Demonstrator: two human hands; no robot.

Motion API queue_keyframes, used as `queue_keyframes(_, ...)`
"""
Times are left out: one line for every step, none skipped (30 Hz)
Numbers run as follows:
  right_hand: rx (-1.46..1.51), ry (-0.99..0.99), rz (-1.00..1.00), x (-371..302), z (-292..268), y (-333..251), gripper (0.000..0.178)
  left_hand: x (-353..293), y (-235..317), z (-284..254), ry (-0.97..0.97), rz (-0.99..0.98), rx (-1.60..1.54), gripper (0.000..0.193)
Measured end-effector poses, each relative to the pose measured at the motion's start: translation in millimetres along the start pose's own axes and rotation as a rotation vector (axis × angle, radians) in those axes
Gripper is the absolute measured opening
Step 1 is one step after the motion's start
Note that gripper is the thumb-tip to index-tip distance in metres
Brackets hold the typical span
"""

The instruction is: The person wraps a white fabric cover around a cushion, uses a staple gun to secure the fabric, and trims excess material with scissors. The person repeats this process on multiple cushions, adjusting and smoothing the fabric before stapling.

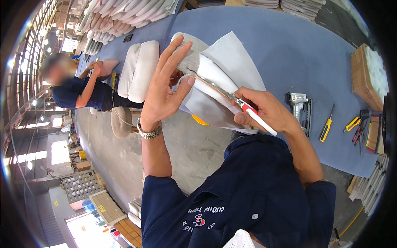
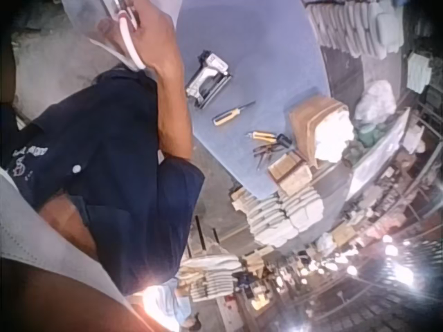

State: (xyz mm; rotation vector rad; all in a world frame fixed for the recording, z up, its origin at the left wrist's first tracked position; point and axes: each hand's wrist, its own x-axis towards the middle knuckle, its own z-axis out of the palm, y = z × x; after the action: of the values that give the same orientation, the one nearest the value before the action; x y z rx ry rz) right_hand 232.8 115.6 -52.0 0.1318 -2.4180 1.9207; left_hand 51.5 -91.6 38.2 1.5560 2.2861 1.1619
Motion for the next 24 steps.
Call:
queue_keyframes(-0.002, 0.001, -0.014, 0.6, 0.4, -0.4, 0.067, -0.8, -0.4, -0.2, 0.004, 0.001, -0.002, 0.067)
queue_keyframes(-0.004, 0.002, -0.027, 1.1, 0.7, -0.7, 0.067, -1.7, -0.7, -0.2, 0.008, 0.001, -0.003, 0.068)
queue_keyframes(-0.008, -0.005, -0.027, 2.5, 1.1, -0.8, 0.068, -2.5, -0.6, -1.0, 0.012, 0.000, -0.003, 0.068)
queue_keyframes(-0.012, -0.012, -0.027, 3.9, 1.5, -0.9, 0.068, -3.1, -0.4, -0.9, 0.016, -0.002, -0.002, 0.068)
queue_keyframes(-0.016, -0.019, -0.028, 4.9, 2.1, -1.0, 0.068, -3.5, -0.5, -0.6, 0.020, -0.004, -0.002, 0.068)
queue_keyframes(-0.018, -0.006, -0.035, 6.1, 3.0, -1.1, 0.069, -3.8, -0.6, -0.5, 0.024, -0.006, -0.001, 0.068)
queue_keyframes(-0.019, 0.007, -0.043, 7.4, 4.2, -1.3, 0.069, -3.9, -1.4, -0.2, 0.029, -0.009, 0.000, 0.068)
queue_keyframes(-0.021, 0.020, -0.051, 8.6, 5.1, -2.0, 0.070, -4.1, -1.6, -0.4, 0.030, -0.010, 0.001, 0.068)
queue_keyframes(-0.019, 0.024, -0.038, 9.2, 5.7, -3.1, 0.070, -4.5, -2.3, 0.0, 0.032, -0.012, 0.000, 0.068)
queue_keyframes(-0.017, 0.027, -0.024, 9.8, 6.1, -4.7, 0.071, -4.9, -2.6, 0.3, 0.031, -0.013, 0.000, 0.068)
queue_keyframes(-0.015, 0.031, -0.011, 10.2, 6.4, -5.7, 0.072, -5.0, -2.3, 0.6, 0.030, -0.013, -0.001, 0.067)
queue_keyframes(0.003, 0.039, -0.024, 10.4, 7.4, -4.6, 0.070, -5.0, -1.9, 1.1, 0.028, -0.014, -0.004, 0.067)
queue_keyframes(0.020, 0.047, -0.038, 10.9, 9.1, -2.2, 0.069, -4.9, -0.6, 2.0, 0.026, -0.016, -0.007, 0.067)
queue_keyframes(0.038, 0.055, -0.052, 11.0, 10.1, -1.2, 0.068, -4.7, -0.2, 3.0, 0.025, -0.011, -0.009, 0.067)
queue_keyframes(0.054, 0.056, -0.039, 10.7, 10.0, -2.7, 0.067, -4.9, 0.7, 3.9, 0.025, -0.009, -0.010, 0.066)
queue_keyframes(0.069, 0.058, -0.026, 10.4, 9.7, -4.9, 0.066, -5.2, 0.8, 5.1, 0.025, 0.000, -0.010, 0.066)
queue_keyframes(0.085, 0.059, -0.013, 10.0, 9.4, -6.4, 0.065, -5.3, 1.5, 5.2, 0.026, 0.005, -0.009, 0.066)
queue_keyframes(0.081, 0.061, -0.015, 10.0, 9.1, -6.5, 0.063, -5.3, 2.0, 5.5, 0.025, 0.011, -0.009, 0.066)
queue_keyframes(0.077, 0.064, -0.017, 10.6, 8.3, -6.4, 0.061, -4.7, 3.4, 5.2, 0.025, 0.013, -0.008, 0.066)
queue_keyframes(0.072, 0.066, -0.019, 10.7, 7.8, -6.5, 0.059, -4.3, 4.4, 5.2, 0.023, 0.016, -0.005, 0.066)
queue_keyframes(0.078, 0.066, -0.002, 10.0, 7.9, -7.5, 0.056, -4.4, 5.2, 4.9, 0.021, 0.017, -0.002, 0.066)
queue_keyframes(0.084, 0.065, 0.015, 9.6, 8.1, -9.3, 0.053, -4.7, 5.6, 4.5, 0.017, 0.019, 0.003, 0.066)
queue_keyframes(0.089, 0.065, 0.033, 9.1, 8.7, -10.7, 0.050, -4.6, 6.0, 4.3, 0.014, 0.017, 0.005, 0.066)
queue_keyframes(0.080, 0.082, 0.027, 8.5, 10.0, -10.1, 0.048, -4.4, 6.2, 4.4, 0.010, 0.017, 0.005, 0.066)
